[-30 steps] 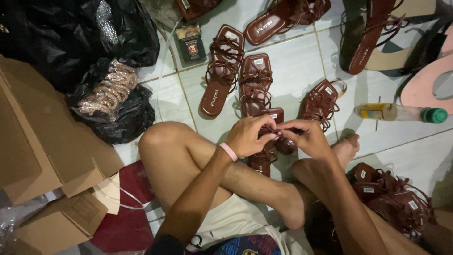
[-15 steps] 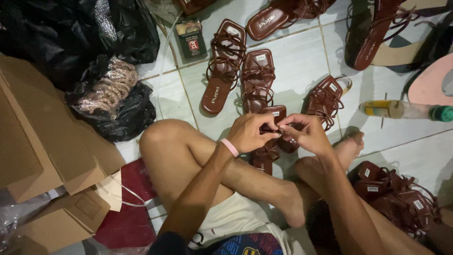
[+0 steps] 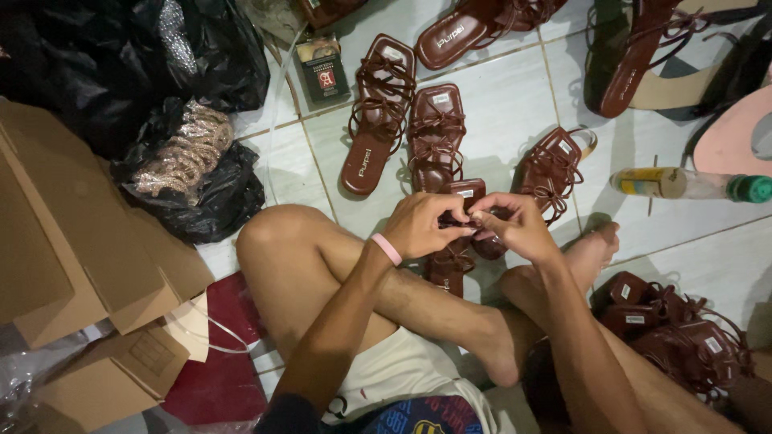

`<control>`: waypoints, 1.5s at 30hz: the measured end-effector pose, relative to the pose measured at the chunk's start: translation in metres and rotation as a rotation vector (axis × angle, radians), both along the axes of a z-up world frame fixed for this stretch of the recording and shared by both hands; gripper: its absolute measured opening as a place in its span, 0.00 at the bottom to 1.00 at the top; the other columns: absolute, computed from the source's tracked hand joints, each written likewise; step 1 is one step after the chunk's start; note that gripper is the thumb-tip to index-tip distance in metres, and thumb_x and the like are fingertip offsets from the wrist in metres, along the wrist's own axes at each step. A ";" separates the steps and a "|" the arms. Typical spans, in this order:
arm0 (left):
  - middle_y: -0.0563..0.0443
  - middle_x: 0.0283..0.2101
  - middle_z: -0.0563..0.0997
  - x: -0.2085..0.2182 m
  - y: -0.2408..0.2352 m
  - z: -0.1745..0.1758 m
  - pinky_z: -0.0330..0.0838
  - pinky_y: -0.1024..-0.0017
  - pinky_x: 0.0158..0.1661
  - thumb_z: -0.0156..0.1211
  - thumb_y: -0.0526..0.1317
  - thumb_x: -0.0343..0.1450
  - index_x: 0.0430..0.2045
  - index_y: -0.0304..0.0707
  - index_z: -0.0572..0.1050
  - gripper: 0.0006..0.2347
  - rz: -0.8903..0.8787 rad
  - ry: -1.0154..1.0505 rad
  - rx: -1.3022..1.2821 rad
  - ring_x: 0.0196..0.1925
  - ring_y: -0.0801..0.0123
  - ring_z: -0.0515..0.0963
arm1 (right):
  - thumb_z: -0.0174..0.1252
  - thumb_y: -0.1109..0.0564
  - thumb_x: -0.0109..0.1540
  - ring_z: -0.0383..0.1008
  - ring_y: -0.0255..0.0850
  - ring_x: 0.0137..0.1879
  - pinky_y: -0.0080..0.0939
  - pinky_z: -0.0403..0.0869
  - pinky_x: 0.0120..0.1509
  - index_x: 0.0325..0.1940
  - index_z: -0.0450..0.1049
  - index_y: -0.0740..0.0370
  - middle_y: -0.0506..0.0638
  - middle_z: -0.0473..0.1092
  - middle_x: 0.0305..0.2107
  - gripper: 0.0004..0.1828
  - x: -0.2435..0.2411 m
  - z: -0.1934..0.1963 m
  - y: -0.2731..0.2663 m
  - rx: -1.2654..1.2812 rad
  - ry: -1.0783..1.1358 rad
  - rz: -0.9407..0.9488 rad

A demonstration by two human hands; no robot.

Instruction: The person sits on the floor and assembles brown strappy sandals by threading and tying the straps. They handle multiple pairs of sandals, using a small bottle to apply a substance to the straps before tying them. The workspace is cluttered with shoe parts and packaging.

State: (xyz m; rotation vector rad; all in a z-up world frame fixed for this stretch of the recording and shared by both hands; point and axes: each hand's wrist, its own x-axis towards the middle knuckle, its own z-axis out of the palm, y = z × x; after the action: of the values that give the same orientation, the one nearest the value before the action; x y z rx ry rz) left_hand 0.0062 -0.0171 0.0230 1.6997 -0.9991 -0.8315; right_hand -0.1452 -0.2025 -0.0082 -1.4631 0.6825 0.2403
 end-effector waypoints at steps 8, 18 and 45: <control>0.45 0.24 0.79 0.004 0.001 0.002 0.66 0.63 0.28 0.74 0.42 0.64 0.26 0.38 0.76 0.11 -0.063 0.007 -0.016 0.25 0.57 0.78 | 0.59 0.63 0.65 0.78 0.34 0.39 0.36 0.80 0.42 0.44 0.78 0.68 0.49 0.77 0.36 0.06 -0.003 -0.004 -0.001 0.029 -0.007 0.004; 0.45 0.46 0.86 0.016 0.015 -0.015 0.77 0.71 0.48 0.64 0.31 0.66 0.66 0.47 0.67 0.29 -0.162 0.477 -0.085 0.48 0.71 0.84 | 0.59 0.63 0.65 0.75 0.32 0.50 0.32 0.75 0.52 0.58 0.75 0.63 0.48 0.75 0.48 0.16 -0.023 0.044 0.033 -0.188 -0.105 -0.227; 0.45 0.37 0.87 0.014 0.009 -0.004 0.78 0.71 0.40 0.71 0.42 0.68 0.38 0.37 0.84 0.10 0.011 0.119 -0.012 0.37 0.69 0.86 | 0.70 0.62 0.59 0.77 0.49 0.58 0.43 0.74 0.63 0.53 0.79 0.66 0.59 0.74 0.54 0.18 -0.020 0.047 0.088 -0.968 -0.337 -0.256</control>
State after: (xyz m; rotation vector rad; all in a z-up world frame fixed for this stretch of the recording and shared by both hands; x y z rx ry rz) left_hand 0.0199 -0.0081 0.0193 1.6245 -0.9116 -0.9062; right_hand -0.1651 -0.1140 0.0387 -2.2260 0.7300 -0.6124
